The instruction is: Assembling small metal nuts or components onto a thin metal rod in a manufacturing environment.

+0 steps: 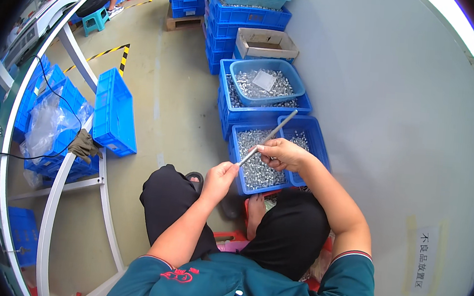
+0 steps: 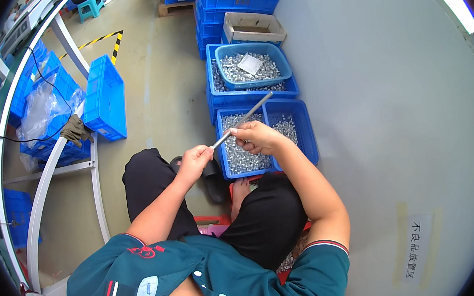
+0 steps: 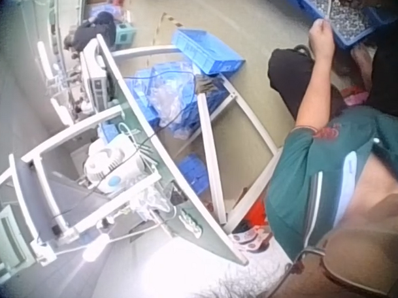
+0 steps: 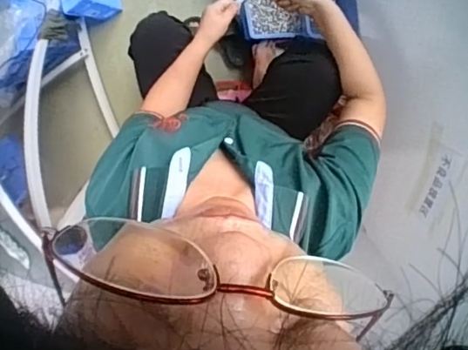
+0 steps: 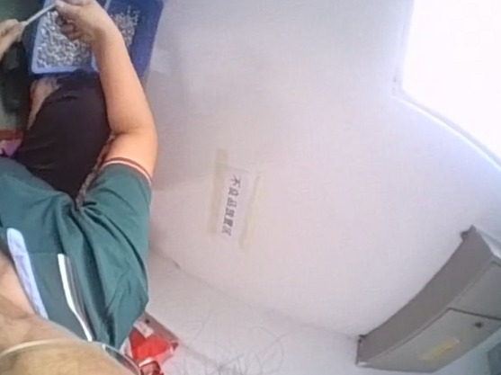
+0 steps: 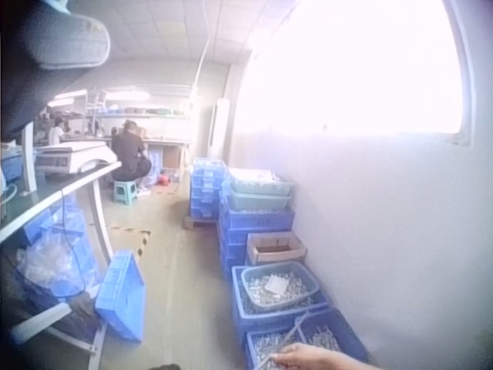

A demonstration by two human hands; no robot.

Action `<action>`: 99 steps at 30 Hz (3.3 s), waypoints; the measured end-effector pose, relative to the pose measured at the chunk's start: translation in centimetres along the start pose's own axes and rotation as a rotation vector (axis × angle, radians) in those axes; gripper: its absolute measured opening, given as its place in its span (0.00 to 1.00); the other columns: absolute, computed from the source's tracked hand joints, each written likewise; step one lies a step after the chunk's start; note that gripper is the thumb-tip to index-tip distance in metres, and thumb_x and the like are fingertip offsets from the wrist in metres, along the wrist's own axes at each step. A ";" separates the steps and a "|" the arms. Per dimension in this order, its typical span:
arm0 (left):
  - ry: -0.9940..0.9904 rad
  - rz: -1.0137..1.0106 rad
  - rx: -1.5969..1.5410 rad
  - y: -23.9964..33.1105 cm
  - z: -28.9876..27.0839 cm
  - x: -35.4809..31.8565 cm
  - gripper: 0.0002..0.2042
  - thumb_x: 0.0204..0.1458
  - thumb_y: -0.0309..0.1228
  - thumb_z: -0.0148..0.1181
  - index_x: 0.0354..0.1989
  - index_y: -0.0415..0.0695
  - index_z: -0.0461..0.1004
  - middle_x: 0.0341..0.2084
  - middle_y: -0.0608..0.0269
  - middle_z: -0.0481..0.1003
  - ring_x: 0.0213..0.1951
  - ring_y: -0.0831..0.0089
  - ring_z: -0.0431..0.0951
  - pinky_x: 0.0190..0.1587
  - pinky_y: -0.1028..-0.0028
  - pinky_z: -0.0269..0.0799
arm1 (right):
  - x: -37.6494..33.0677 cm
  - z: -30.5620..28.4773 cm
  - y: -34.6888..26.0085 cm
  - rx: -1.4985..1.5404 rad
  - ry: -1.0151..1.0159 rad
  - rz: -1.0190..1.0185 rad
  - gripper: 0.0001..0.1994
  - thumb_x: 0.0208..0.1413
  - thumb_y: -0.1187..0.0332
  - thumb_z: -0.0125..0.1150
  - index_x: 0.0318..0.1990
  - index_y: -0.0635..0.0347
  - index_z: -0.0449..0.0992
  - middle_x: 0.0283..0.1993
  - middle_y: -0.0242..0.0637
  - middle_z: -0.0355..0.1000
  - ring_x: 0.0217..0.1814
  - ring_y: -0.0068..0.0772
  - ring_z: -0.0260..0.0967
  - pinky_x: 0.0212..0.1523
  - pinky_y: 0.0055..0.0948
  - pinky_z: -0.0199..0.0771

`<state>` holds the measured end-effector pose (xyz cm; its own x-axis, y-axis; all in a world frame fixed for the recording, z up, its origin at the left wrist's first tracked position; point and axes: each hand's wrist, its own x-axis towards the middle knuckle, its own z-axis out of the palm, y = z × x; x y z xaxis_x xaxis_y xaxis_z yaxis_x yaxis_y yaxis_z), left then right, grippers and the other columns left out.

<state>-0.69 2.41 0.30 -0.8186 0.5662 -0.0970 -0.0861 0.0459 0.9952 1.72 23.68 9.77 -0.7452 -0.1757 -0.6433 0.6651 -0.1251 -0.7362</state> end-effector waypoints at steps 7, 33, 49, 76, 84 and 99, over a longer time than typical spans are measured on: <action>0.018 0.014 -0.128 -0.2 0.3 0.2 0.14 0.56 0.37 0.51 0.21 0.43 0.68 0.13 0.79 0.59 0.17 0.89 0.54 0.19 0.83 0.49 | 0.1 -5.7 1.4 0.561 0.198 -0.046 0.12 0.58 0.64 0.47 0.40 0.66 0.67 0.27 0.34 0.63 0.17 0.14 0.52 0.09 0.10 0.45; 0.002 -0.015 0.092 0.3 -0.7 -1.2 0.14 0.55 0.37 0.52 0.22 0.41 0.70 0.13 0.78 0.60 0.19 0.89 0.55 0.21 0.82 0.51 | -1.1 -6.1 -0.3 0.744 0.157 -0.497 0.05 0.50 0.68 0.61 0.30 0.55 0.71 0.28 0.29 0.66 0.19 0.14 0.50 0.13 0.13 0.43; 0.009 -0.003 0.186 0.6 -0.8 -1.3 0.13 0.54 0.36 0.53 0.22 0.40 0.71 0.14 0.77 0.62 0.20 0.87 0.58 0.22 0.81 0.54 | -2.0 -6.2 -1.0 0.428 0.234 -0.463 0.09 0.48 0.69 0.63 0.27 0.54 0.66 0.21 0.24 0.59 0.17 0.12 0.49 0.13 0.12 0.43; 0.031 0.017 -0.034 0.1 -0.8 -0.7 0.14 0.55 0.36 0.52 0.21 0.41 0.69 0.13 0.77 0.61 0.17 0.88 0.56 0.19 0.82 0.51 | -1.5 -5.4 -0.2 0.631 0.202 -0.361 0.14 0.55 0.56 0.55 0.38 0.57 0.69 0.21 0.25 0.59 0.15 0.13 0.48 0.11 0.12 0.43; -0.019 -0.028 0.070 0.1 -1.0 -1.2 0.13 0.55 0.36 0.53 0.22 0.42 0.70 0.13 0.78 0.60 0.18 0.89 0.55 0.20 0.82 0.50 | -1.6 -6.1 -0.7 0.759 0.112 -0.396 0.14 0.57 0.55 0.51 0.37 0.56 0.71 0.19 0.25 0.56 0.14 0.14 0.46 0.10 0.13 0.41; -0.007 0.081 0.081 -1.1 -1.2 -1.1 0.13 0.55 0.34 0.53 0.24 0.38 0.71 0.16 0.76 0.63 0.22 0.87 0.60 0.24 0.82 0.56 | -2.6 -5.5 -1.4 0.574 0.152 -0.403 0.12 0.57 0.60 0.50 0.32 0.59 0.71 0.17 0.26 0.58 0.12 0.15 0.48 0.09 0.13 0.43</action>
<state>-0.36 0.79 -0.67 -0.8170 0.5764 -0.0161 0.0266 0.0656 0.9975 2.43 29.68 11.35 -0.9088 0.1251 -0.3980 0.2267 -0.6526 -0.7230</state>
